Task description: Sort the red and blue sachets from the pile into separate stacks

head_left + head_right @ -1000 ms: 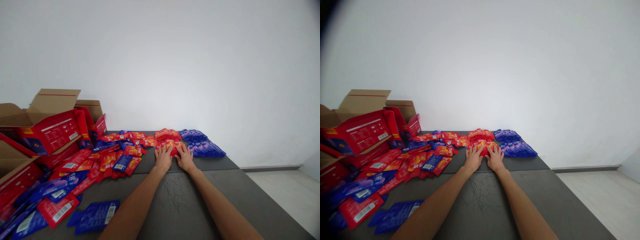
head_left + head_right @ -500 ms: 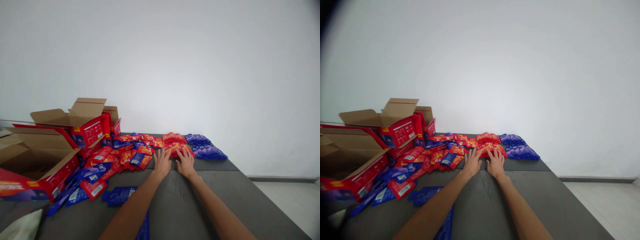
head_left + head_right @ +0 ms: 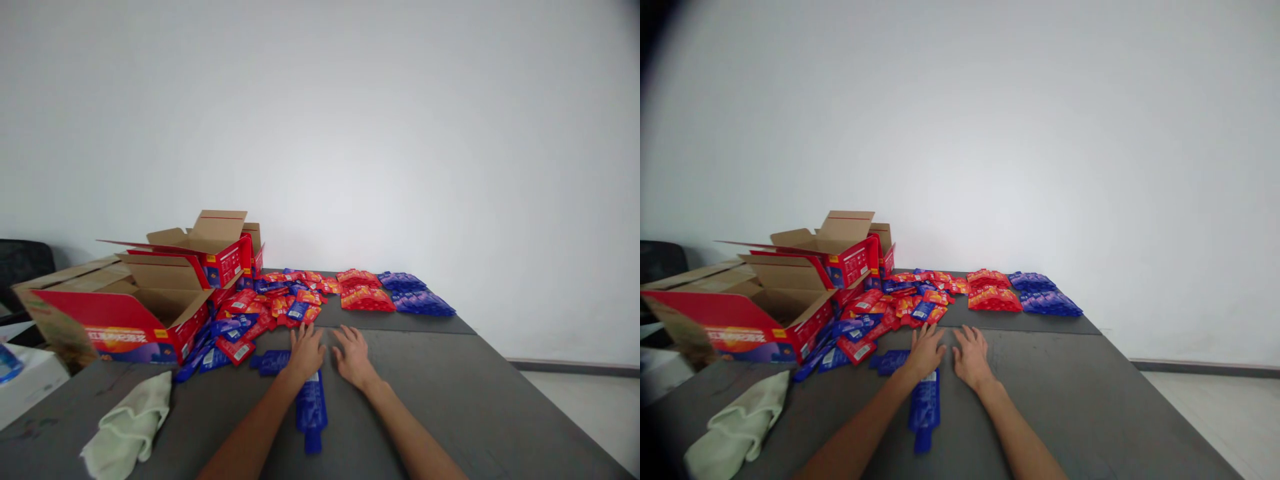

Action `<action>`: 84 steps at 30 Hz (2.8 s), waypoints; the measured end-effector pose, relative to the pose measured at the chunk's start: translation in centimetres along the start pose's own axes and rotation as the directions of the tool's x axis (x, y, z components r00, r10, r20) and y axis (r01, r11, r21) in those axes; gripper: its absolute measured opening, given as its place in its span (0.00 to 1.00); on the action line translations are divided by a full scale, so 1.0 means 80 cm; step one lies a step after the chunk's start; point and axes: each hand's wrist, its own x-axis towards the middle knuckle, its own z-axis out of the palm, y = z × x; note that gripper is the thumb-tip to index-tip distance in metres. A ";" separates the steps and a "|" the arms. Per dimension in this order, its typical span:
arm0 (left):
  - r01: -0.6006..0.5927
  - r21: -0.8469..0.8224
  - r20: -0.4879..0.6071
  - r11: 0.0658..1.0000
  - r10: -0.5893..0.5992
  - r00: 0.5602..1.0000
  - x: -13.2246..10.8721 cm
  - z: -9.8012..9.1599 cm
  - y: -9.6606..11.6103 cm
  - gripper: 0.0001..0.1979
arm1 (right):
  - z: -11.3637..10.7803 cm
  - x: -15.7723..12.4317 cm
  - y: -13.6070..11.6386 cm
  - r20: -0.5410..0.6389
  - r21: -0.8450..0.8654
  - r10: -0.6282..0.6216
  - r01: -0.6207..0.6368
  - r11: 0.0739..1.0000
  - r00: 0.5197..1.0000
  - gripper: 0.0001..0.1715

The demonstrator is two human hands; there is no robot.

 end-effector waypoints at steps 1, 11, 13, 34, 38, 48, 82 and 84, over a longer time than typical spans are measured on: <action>-0.008 -0.001 -0.001 1.000 0.008 1.000 -0.009 -0.003 -0.005 0.25 | -0.002 -0.009 -0.008 0.020 0.026 -0.029 0.029 0.999 0.999 0.27; -0.087 -0.042 0.055 0.995 0.090 0.994 -0.048 -0.002 -0.051 0.19 | -0.039 -0.057 -0.077 0.278 0.286 -0.320 0.240 0.928 0.906 0.33; -0.102 -0.036 0.058 0.994 0.104 0.993 -0.047 0.000 -0.055 0.19 | -0.040 -0.059 -0.077 0.349 0.297 -0.325 0.225 0.928 0.879 0.44; -0.292 -0.285 0.143 0.913 0.342 0.929 -0.058 0.000 -0.035 0.36 | -0.002 -0.046 -0.011 0.151 0.216 0.014 -0.046 0.975 0.988 0.43; -0.275 -0.283 0.159 0.919 0.327 0.931 -0.063 -0.001 -0.028 0.31 | 0.008 -0.042 -0.012 0.085 0.308 0.055 -0.079 0.948 0.995 0.39; -0.277 -0.597 -0.044 0.753 0.314 0.949 -0.053 -0.009 -0.030 0.39 | -0.002 -0.029 -0.015 0.089 0.676 0.140 -0.163 0.719 0.986 0.32; 0.106 -0.783 0.068 0.612 -0.085 0.994 -0.050 0.015 -0.003 0.17 | 0.005 -0.037 -0.032 -0.022 0.777 0.308 -0.178 0.603 0.951 0.31; -0.015 -0.634 -0.044 0.773 -0.016 0.999 -0.052 0.015 -0.004 0.18 | 0.008 -0.035 -0.022 -0.064 0.691 0.292 -0.169 0.703 0.954 0.32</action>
